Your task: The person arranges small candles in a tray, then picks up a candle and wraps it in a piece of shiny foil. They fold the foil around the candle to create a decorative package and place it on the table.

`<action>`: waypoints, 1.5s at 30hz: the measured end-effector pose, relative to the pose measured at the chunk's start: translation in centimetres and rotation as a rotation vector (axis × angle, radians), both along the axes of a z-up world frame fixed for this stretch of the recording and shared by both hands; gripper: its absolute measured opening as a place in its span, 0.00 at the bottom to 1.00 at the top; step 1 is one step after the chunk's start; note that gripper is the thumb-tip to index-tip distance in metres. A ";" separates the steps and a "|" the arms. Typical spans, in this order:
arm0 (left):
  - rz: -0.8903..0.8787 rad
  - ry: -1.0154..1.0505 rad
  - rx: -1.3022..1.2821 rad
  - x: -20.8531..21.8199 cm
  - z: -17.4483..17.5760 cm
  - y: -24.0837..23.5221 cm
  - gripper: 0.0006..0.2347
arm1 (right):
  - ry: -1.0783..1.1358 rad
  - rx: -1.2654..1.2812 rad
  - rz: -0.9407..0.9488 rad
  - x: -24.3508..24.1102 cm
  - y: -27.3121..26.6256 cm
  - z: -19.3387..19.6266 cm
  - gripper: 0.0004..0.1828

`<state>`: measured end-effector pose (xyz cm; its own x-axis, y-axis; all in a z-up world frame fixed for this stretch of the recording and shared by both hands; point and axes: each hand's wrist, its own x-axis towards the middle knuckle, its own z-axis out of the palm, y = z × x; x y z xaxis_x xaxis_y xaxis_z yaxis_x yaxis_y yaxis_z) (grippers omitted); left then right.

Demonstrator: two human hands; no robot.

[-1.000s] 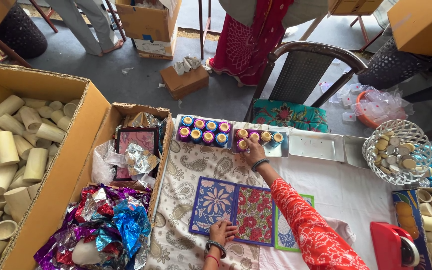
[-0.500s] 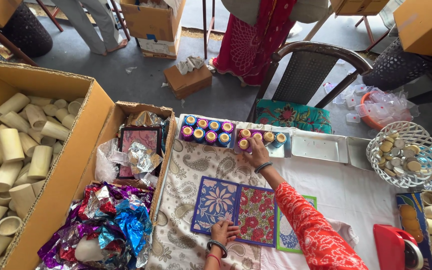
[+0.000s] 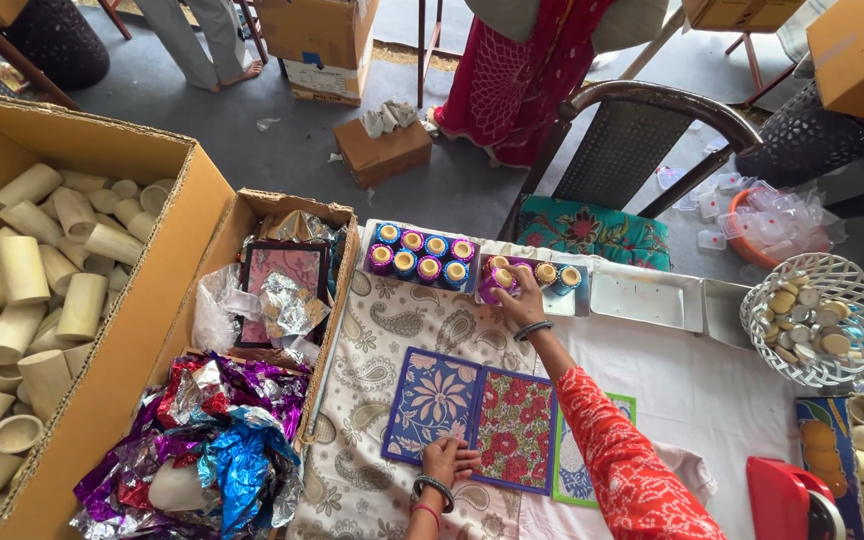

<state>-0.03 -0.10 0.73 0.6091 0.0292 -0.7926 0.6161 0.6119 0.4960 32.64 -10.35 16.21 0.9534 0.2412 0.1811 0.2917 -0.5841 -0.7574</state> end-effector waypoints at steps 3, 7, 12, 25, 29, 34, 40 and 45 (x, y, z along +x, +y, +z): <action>-0.008 0.006 -0.001 0.1 0.1 0.0 0.13 | -0.014 0.060 -0.034 -0.3 -0.6 -1.2 0.30; -0.006 0.018 -0.002 0.0 0.5 0.1 0.13 | -0.005 -0.033 -0.065 -0.8 -0.1 0.0 0.32; -0.013 -0.001 0.005 0.0 0.1 0.0 0.15 | -0.122 -0.107 0.051 -1.2 0.1 -0.4 0.33; -0.039 -0.003 0.023 0.0 0.2 0.1 0.13 | -0.157 -0.198 0.084 -1.2 0.3 -0.7 0.32; -0.036 0.010 0.011 0.3 0.4 0.2 0.14 | -0.200 -0.195 0.090 -0.9 0.4 -1.2 0.32; -0.028 0.006 0.009 0.4 0.2 0.3 0.13 | -0.193 -0.206 0.080 -1.0 0.0 -1.9 0.35; -0.046 0.000 0.015 0.1 0.1 0.3 0.13 | -0.110 -0.153 -0.035 -3.4 -1.4 -2.9 0.42; -0.046 -0.008 0.025 0.3 -0.2 0.3 0.13 | -0.060 -0.197 -0.124 -5.9 -2.9 -5.1 0.35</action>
<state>0.22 0.22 0.50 0.6168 0.0208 -0.7868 0.6388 0.5708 0.5159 26.77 -13.29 11.08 0.9668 0.1597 0.1994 0.2499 -0.7530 -0.6087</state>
